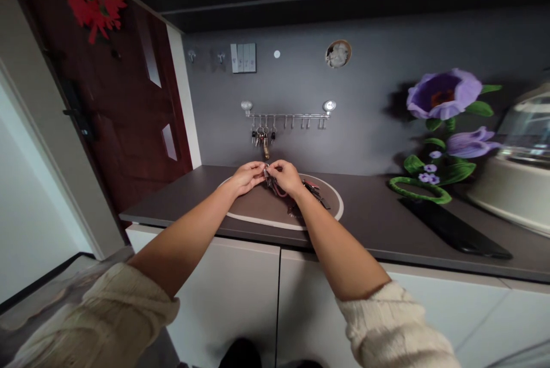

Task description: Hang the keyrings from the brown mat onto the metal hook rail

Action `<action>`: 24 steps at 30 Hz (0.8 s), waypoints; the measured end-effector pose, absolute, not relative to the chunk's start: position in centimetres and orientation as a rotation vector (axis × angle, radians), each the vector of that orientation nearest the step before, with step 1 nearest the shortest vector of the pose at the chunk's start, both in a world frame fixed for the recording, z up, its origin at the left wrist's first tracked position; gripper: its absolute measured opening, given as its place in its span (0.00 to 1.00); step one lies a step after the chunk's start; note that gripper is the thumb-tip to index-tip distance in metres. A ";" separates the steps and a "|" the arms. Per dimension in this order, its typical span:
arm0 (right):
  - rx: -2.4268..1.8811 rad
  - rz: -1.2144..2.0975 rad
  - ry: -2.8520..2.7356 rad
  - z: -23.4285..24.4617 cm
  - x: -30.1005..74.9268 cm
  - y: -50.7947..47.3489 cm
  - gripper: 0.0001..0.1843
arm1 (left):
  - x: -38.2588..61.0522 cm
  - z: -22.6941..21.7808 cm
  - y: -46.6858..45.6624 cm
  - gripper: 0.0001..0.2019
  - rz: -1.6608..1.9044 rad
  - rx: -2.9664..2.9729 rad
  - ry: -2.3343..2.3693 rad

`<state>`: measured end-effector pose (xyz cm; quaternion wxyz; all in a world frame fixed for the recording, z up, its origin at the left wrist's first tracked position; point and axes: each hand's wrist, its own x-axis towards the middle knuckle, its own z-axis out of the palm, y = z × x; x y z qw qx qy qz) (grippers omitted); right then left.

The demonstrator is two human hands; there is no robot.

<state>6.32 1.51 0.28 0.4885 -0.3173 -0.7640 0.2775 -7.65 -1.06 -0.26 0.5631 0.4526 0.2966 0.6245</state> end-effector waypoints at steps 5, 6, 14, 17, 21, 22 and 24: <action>-0.803 0.747 -1.791 0.7 6.5 0.8 0.12 | -7.6 -0.5 -0.9 0.06 1.446 1.115 0.727; -0.813 0.744 -1.778 0.7 6.5 0.8 0.12 | -7.5 -0.5 -0.9 0.07 1.444 1.130 0.724; -0.812 0.697 -1.696 0.7 6.9 1.0 0.10 | -7.0 -0.3 -1.5 0.13 1.457 1.166 0.774; -0.792 0.770 -1.616 0.8 7.0 1.0 0.09 | -6.7 -0.1 -1.6 0.10 1.503 1.209 0.882; -0.767 0.942 -1.450 1.6 6.9 1.1 0.08 | -6.2 -0.3 -1.3 0.06 1.568 1.388 1.119; -0.769 0.980 -1.411 2.0 6.9 1.2 0.07 | -6.2 -0.5 -1.1 0.06 1.579 1.441 1.170; -0.771 1.032 -1.345 2.9 6.9 1.5 0.05 | -6.2 -0.8 -0.7 0.06 1.598 1.539 1.250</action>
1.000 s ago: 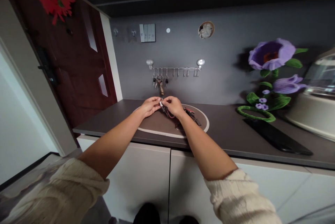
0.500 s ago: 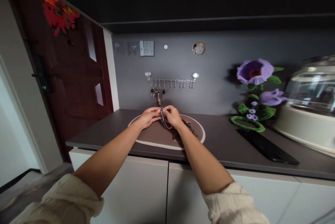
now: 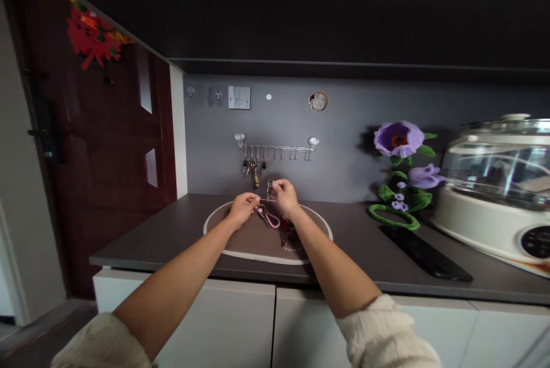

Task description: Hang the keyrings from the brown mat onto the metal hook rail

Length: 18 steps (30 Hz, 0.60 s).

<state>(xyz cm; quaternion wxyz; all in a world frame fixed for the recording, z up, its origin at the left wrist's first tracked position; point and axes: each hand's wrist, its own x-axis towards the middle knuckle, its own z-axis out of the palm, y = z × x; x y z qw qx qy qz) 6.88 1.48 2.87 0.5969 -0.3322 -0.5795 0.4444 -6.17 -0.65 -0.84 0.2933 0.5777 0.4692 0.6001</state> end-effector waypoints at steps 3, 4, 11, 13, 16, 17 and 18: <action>-0.778 1.048 -1.264 4.5 6.8 2.2 0.01 | -6.4 -1.4 0.2 0.07 1.635 1.666 1.336; -0.782 1.050 -1.238 5.1 6.7 2.6 0.02 | -6.5 -1.6 0.4 0.07 1.642 1.698 1.357; -0.800 1.055 -1.087 8.7 5.7 5.6 0.07 | -6.9 -2.1 1.2 0.07 1.619 1.744 1.489; -0.812 1.064 -1.053 9.3 5.3 6.2 0.07 | -6.9 -2.2 1.3 0.07 1.604 1.735 1.501; -0.830 1.072 -1.011 9.7 4.8 7.1 0.08 | -7.0 -2.4 1.4 0.06 1.596 1.692 1.516; -0.836 1.074 -1.001 9.8 4.6 7.3 0.08 | -7.0 -2.4 1.4 0.06 1.594 1.677 1.516; -0.842 1.076 -0.996 9.8 4.4 7.6 0.08 | -7.0 -2.4 1.4 0.06 1.594 1.662 1.513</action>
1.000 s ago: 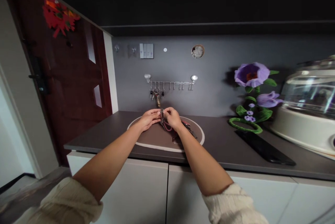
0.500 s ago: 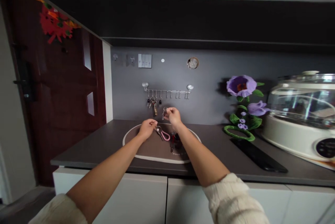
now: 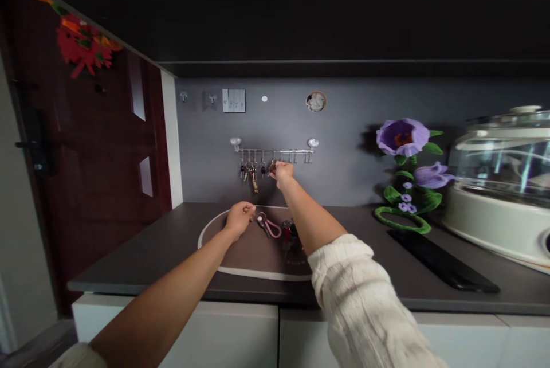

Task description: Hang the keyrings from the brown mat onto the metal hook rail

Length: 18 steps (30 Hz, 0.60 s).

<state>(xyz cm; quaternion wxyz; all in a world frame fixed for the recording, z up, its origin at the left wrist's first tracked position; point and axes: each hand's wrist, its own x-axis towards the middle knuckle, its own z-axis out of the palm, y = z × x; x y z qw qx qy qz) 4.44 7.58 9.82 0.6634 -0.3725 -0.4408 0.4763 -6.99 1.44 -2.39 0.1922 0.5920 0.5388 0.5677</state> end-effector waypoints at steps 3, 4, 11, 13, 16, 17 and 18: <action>-0.845 1.082 -0.997 9.8 4.0 8.4 0.07 | -6.9 -2.4 1.4 0.06 1.599 1.621 1.496; -0.845 1.082 -0.992 9.8 3.9 8.7 0.07 | -6.9 -2.4 1.4 0.06 1.603 1.610 1.494; -0.852 1.104 -0.921 9.7 3.8 9.6 0.05 | -6.9 -2.5 1.5 0.06 1.580 1.619 1.498; -0.853 1.112 -0.920 9.5 3.9 9.5 0.05 | -6.9 -2.5 1.5 0.06 1.576 1.610 1.500; -0.854 1.119 -0.926 9.1 4.0 9.4 0.05 | -6.8 -2.4 1.4 0.06 1.580 1.579 1.479; -0.855 1.119 -0.930 8.9 4.0 9.4 0.05 | -6.8 -2.4 1.3 0.06 1.582 1.568 1.471; -0.856 1.116 -0.936 8.8 4.0 9.4 0.05 | -6.7 -2.3 1.3 0.06 1.584 1.559 1.465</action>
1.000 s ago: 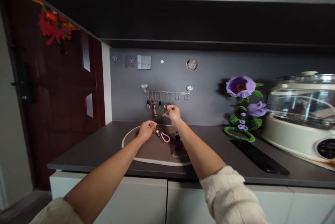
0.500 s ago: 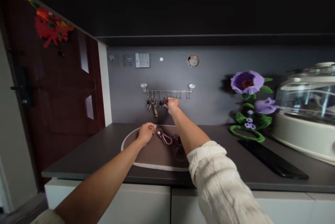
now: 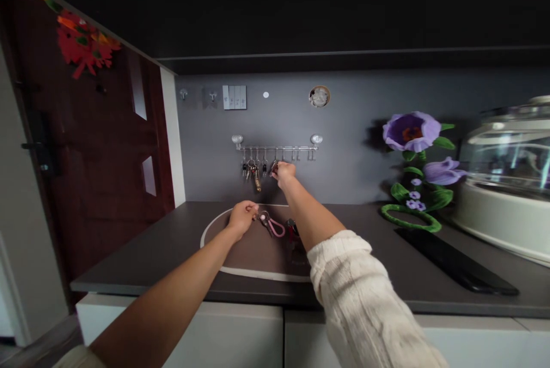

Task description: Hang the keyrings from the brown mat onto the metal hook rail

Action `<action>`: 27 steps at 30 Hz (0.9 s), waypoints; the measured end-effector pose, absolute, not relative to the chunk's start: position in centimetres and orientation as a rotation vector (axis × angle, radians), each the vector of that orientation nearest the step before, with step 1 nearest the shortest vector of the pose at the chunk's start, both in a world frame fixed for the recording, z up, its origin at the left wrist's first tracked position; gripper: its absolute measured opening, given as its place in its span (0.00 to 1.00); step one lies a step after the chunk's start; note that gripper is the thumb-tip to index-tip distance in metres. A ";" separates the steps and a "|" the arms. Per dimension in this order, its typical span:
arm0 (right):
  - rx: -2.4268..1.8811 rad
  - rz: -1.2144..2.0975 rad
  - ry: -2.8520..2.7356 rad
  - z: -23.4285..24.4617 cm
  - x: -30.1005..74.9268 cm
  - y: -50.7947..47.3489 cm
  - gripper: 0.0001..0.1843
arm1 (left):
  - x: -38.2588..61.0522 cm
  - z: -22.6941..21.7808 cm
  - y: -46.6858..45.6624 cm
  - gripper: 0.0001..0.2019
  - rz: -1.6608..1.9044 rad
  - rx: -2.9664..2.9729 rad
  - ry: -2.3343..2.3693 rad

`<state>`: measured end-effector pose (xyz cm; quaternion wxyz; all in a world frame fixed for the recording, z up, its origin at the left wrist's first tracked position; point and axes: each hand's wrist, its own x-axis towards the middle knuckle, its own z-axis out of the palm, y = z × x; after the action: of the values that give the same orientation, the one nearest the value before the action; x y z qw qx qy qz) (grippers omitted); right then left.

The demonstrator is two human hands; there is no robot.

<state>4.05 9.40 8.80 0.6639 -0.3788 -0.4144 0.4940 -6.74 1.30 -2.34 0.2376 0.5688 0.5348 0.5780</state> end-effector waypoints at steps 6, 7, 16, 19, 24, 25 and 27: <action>-0.855 1.084 -1.006 8.4 4.3 8.9 0.07 | -6.8 -2.2 1.1 0.05 1.599 1.527 1.450; -0.862 1.081 -1.014 8.4 4.4 8.8 0.08 | -6.8 -2.2 1.1 0.05 1.604 1.523 1.442; -0.894 1.113 -1.029 7.0 5.3 7.3 0.07 | -6.7 -1.7 0.4 0.03 1.593 1.426 1.417; -0.935 1.124 -1.034 6.1 5.6 6.3 0.08 | -6.8 -1.6 0.3 0.02 1.586 1.419 1.416; -0.946 1.150 -1.162 4.6 6.3 3.8 0.07 | -7.0 -2.0 0.4 0.02 1.561 1.493 1.384; -0.957 1.136 -1.195 4.2 6.4 3.4 0.07 | -7.0 -2.0 0.4 0.03 1.553 1.520 1.382; -0.978 1.092 -1.277 3.5 6.5 2.6 0.07 | -7.1 -2.1 0.4 0.03 1.531 1.581 1.374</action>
<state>6.53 2.62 3.50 0.5638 -0.4155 -0.5426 0.4638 -7.11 0.42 -2.14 0.2703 0.5866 0.5099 0.5681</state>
